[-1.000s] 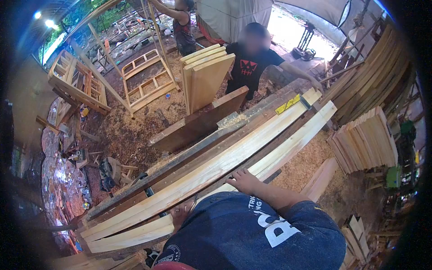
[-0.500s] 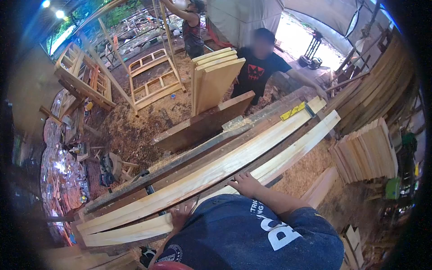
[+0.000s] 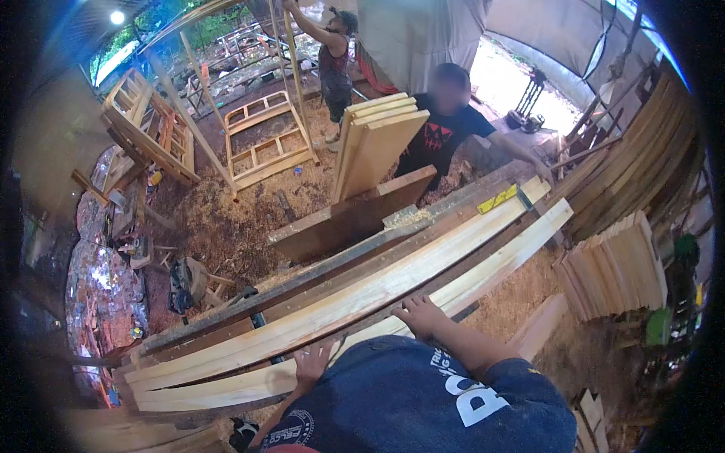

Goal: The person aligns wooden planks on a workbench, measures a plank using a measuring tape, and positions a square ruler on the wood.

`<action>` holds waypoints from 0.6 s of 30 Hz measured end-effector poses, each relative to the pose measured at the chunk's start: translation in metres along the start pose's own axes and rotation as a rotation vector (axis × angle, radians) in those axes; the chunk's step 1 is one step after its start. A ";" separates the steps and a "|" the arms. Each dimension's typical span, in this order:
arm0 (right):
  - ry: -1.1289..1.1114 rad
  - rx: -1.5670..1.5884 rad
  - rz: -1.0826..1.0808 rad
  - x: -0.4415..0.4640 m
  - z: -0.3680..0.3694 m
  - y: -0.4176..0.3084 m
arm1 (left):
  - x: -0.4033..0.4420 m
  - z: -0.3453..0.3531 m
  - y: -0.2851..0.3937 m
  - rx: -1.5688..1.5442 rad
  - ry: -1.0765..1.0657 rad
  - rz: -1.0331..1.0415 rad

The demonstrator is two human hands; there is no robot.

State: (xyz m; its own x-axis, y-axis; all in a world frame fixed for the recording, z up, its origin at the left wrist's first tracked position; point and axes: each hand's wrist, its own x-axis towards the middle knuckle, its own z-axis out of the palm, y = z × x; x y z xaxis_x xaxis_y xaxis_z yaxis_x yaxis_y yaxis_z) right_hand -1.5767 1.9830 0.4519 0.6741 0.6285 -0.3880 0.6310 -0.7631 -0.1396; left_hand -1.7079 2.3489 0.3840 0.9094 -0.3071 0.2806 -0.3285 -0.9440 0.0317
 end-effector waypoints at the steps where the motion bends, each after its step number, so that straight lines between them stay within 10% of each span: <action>1: -0.031 -0.002 0.007 0.001 -0.006 -0.002 | -0.002 0.002 -0.003 -0.009 -0.053 -0.004; 18: -0.032 -0.062 0.071 0.003 -0.001 -0.009 | -0.009 0.013 -0.004 0.052 -0.094 0.020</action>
State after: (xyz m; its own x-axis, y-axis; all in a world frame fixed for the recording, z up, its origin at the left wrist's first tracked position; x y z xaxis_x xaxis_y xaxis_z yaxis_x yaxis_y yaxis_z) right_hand -1.5797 1.9918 0.4526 0.7058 0.5673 -0.4243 0.6053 -0.7941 -0.0549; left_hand -1.7113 2.3536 0.3693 0.9236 -0.3333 0.1895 -0.3351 -0.9419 -0.0235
